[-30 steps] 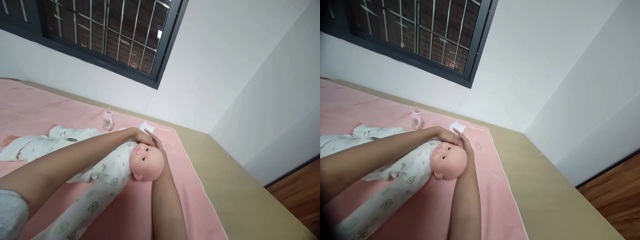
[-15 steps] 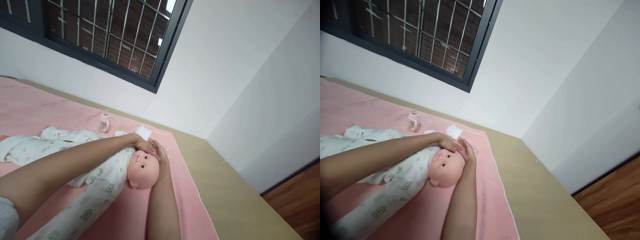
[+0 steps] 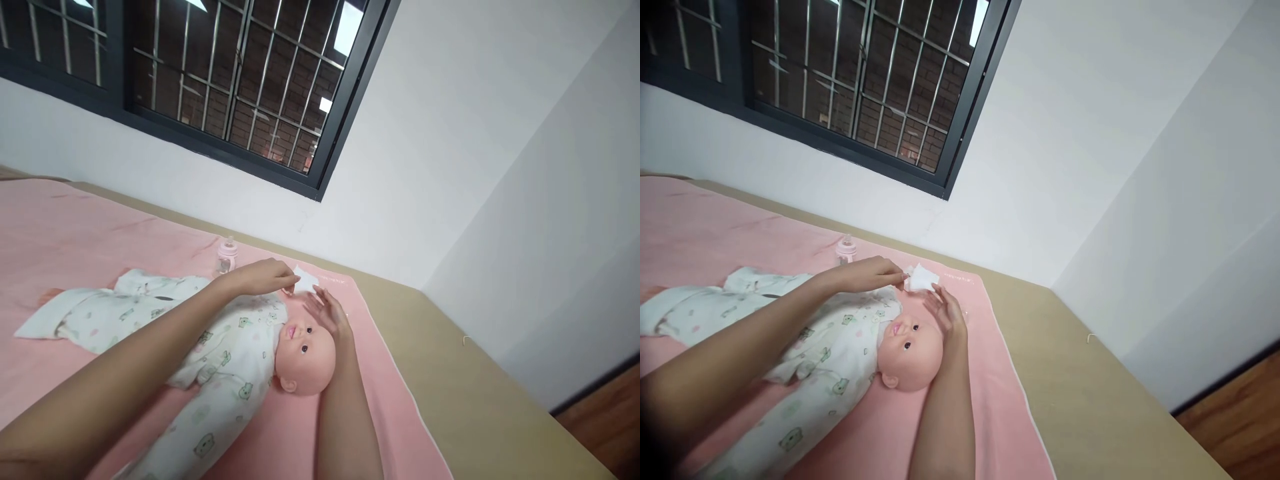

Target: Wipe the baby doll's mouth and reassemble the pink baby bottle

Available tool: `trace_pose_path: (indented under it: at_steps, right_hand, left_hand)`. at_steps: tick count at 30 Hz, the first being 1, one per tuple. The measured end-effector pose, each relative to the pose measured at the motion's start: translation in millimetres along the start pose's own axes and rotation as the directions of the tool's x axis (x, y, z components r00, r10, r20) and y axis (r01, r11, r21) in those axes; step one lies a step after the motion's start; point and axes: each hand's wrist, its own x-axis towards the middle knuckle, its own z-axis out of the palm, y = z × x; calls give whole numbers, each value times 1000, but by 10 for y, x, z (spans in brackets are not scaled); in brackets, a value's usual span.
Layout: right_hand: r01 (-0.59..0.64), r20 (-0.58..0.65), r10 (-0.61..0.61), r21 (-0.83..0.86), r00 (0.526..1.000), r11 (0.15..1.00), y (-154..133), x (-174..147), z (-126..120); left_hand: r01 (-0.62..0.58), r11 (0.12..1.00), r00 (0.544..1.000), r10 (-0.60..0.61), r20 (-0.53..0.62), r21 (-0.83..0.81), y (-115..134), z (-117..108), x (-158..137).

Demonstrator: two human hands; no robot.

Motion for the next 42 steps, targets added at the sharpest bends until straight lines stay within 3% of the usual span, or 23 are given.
trace_pose_path:
  at_steps: [4, 9, 13, 18, 23, 28, 30, 33, 36, 42]
  right_hand:
    - [170, -118, -179, -86, 977, 982, -227, -21, 21]
    - [253, -108, -297, -305, 949, 918, -529, -144, 195]
    - [331, 6, -369, -454, 930, 827, -724, -322, 496]
    - [378, 273, -262, -627, 926, 681, -845, -601, 1012]
    - [518, 503, -204, -629, 840, 579, -818, -811, 1392]
    - [561, 491, -301, -564, 818, 605, -803, -878, 1463]
    - [553, 439, -347, -542, 829, 633, -799, -873, 1454]
    - [535, 377, -385, -505, 843, 677, -764, -851, 1459]
    - [511, 373, -362, -478, 854, 714, -700, -836, 1500]
    - [446, 380, -265, -547, 886, 709, -659, -775, 1463]
  left_hand:
    - [4, 1000, 995, -4, -100, -5, -25, 52, -58]
    - [-20, 994, 972, -6, -236, -107, -101, 143, -16]
    - [-54, 990, 957, 14, -290, -131, -168, 197, 8]
    - [-154, 983, 920, 107, -376, -99, -189, 175, -25]
    - [-76, 979, 960, 20, -278, -191, -149, 70, -74]
    - [-59, 986, 986, 34, -161, -158, -78, -73, -187]
    - [-179, 968, 961, 133, -243, -177, -24, -105, -244]
    - [-420, 893, 843, 319, -434, -161, 82, -100, -305]
    - [-498, 856, 753, 347, -559, -138, 189, -56, -330]
    - [-392, 892, 767, 182, -615, -224, 265, -47, -363]
